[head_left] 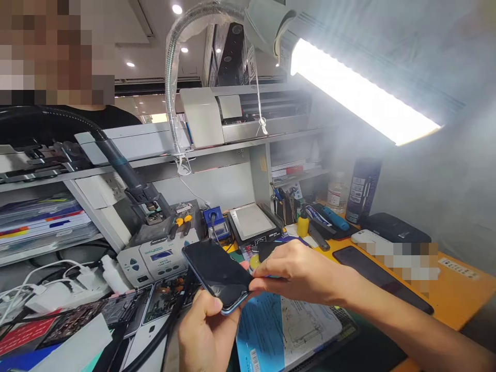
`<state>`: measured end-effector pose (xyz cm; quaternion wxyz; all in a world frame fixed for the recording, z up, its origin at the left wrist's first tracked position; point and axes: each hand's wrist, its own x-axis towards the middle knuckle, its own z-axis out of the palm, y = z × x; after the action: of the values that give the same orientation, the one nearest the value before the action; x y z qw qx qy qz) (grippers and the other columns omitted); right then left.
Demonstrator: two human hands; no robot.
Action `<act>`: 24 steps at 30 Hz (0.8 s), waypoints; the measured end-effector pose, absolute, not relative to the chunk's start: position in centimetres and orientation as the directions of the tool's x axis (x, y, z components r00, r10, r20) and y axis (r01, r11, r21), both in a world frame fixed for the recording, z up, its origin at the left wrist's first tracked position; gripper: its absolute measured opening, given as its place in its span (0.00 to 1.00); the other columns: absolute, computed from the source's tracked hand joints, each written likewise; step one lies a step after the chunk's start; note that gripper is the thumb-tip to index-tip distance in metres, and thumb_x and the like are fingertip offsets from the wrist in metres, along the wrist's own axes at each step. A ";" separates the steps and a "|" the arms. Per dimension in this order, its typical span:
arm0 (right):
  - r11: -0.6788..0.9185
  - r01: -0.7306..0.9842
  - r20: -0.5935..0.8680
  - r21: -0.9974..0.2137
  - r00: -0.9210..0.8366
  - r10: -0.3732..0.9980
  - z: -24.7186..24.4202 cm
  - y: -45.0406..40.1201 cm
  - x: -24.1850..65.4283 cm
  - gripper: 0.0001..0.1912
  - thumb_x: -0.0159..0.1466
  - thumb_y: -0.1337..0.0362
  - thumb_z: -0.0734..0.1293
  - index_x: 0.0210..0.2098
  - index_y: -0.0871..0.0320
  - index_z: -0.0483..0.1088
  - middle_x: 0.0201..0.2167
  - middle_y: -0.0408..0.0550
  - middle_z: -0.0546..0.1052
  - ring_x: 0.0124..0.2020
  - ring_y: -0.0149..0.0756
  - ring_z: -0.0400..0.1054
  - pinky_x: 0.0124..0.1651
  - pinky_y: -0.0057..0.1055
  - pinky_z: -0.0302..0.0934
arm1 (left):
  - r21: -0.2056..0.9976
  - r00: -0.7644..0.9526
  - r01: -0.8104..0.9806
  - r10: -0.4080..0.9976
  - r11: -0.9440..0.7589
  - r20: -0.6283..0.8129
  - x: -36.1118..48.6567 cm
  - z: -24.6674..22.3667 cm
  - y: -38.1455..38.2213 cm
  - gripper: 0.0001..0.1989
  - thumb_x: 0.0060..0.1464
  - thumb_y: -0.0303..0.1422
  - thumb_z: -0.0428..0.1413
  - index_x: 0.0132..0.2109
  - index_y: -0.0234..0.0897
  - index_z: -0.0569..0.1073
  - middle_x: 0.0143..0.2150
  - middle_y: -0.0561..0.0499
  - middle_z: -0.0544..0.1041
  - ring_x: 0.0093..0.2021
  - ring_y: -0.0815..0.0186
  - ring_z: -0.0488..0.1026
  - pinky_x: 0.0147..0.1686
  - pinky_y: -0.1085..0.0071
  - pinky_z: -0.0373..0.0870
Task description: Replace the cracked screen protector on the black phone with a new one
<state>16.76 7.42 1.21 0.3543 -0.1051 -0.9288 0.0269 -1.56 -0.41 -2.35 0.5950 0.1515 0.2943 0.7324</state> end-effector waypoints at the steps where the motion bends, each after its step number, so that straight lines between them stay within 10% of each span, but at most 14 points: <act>1: 0.976 0.200 0.653 -0.083 -0.729 0.205 1.1 7.4 16.8 0.13 0.71 0.60 0.68 0.34 0.61 0.79 0.22 0.45 0.78 0.21 0.31 0.70 0.27 0.28 0.57 | 0.613 -0.244 -0.781 0.962 -0.119 -0.123 -1.6 -2.5 -0.4 0.05 0.31 0.25 0.62 0.22 0.38 0.77 0.30 0.48 0.82 0.44 0.49 0.80 0.47 0.45 0.79; 9: 0.926 0.324 0.675 0.193 -0.729 0.114 0.1 6.7 16.7 0.10 0.72 0.62 0.67 0.37 0.60 0.75 0.23 0.44 0.77 0.24 0.30 0.71 0.32 0.27 0.62 | 0.698 -0.327 -0.702 0.934 -0.140 -0.142 -1.2 -2.3 -0.7 0.05 0.32 0.26 0.61 0.24 0.37 0.76 0.27 0.52 0.80 0.36 0.56 0.80 0.44 0.54 0.80; 24: 0.912 0.342 0.745 0.228 -0.664 0.063 -0.8 6.2 16.2 0.09 0.72 0.67 0.66 0.34 0.62 0.73 0.22 0.44 0.76 0.23 0.32 0.69 0.29 0.31 0.63 | 0.854 -0.442 -0.499 0.891 -0.148 -0.104 -1.0 -3.5 -0.9 0.11 0.36 0.31 0.60 0.33 0.41 0.75 0.30 0.52 0.79 0.37 0.55 0.79 0.43 0.54 0.78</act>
<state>16.25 6.20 -0.75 0.3940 -0.1129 -0.8948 -0.1770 -0.97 -0.87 -3.49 0.4796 0.2211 0.4428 0.7246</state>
